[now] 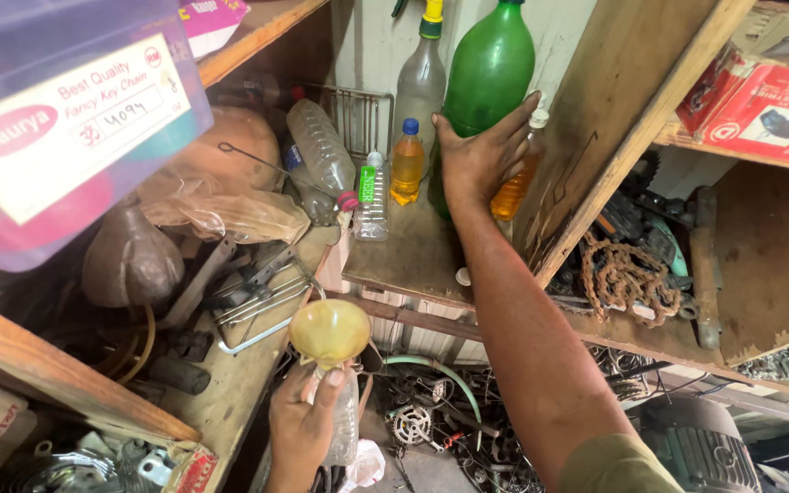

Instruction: The person pours an orange liquid from a large green bottle into several smaller clear bottles using a yellow funnel. The person places the filled bottles on a shelf and repeats the process with multiple bottles.

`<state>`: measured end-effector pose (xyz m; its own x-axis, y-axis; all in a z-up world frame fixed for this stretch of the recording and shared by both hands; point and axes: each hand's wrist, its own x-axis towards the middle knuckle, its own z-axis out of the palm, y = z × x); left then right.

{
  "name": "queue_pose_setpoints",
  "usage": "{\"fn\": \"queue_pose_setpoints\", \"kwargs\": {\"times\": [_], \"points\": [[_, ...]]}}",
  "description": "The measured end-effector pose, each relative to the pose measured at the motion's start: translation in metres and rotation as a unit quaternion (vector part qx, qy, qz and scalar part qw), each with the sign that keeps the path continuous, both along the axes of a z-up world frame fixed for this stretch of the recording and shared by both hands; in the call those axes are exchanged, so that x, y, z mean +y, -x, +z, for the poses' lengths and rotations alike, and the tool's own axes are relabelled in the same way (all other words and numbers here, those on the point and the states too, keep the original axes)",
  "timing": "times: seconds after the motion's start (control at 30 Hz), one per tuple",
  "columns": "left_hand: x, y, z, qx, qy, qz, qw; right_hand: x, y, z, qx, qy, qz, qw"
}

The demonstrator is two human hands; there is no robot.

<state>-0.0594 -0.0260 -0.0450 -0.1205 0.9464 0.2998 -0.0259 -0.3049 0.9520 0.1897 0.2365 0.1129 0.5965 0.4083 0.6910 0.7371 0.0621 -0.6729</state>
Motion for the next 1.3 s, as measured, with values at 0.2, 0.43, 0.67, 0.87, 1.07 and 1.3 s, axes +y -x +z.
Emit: {"fn": "queue_pose_setpoints", "kwargs": {"times": [0.2, 0.43, 0.67, 0.87, 1.07, 1.3], "points": [[0.000, 0.001, -0.007, -0.014, 0.019, -0.020, 1.000, -0.007, 0.000, 0.003, -0.035, -0.070, 0.003, 0.997], [0.009, -0.001, -0.007, -0.009, 0.018, -0.031, 0.999, -0.059, 0.002, 0.019, 0.007, -0.019, 0.064, 0.998], [0.019, -0.006, 0.011, 0.008, -0.022, -0.015, 1.000, -0.161, -0.018, 0.043, 0.026, -0.070, 0.325, 0.943], [0.020, -0.013, 0.032, -0.006, -0.035, -0.027, 0.999, -0.234, -0.039, 0.059, 0.114, 0.012, 0.565, 0.817], [0.012, -0.025, 0.047, -0.037, -0.088, -0.095, 0.991, -0.279, -0.072, 0.045, -0.084, 0.143, 0.585, 0.794], [0.004, -0.046, 0.053, -0.002, -0.051, -0.118, 0.992, -0.302, -0.099, 0.065, -0.153, 0.373, 0.509, 0.761]]}}
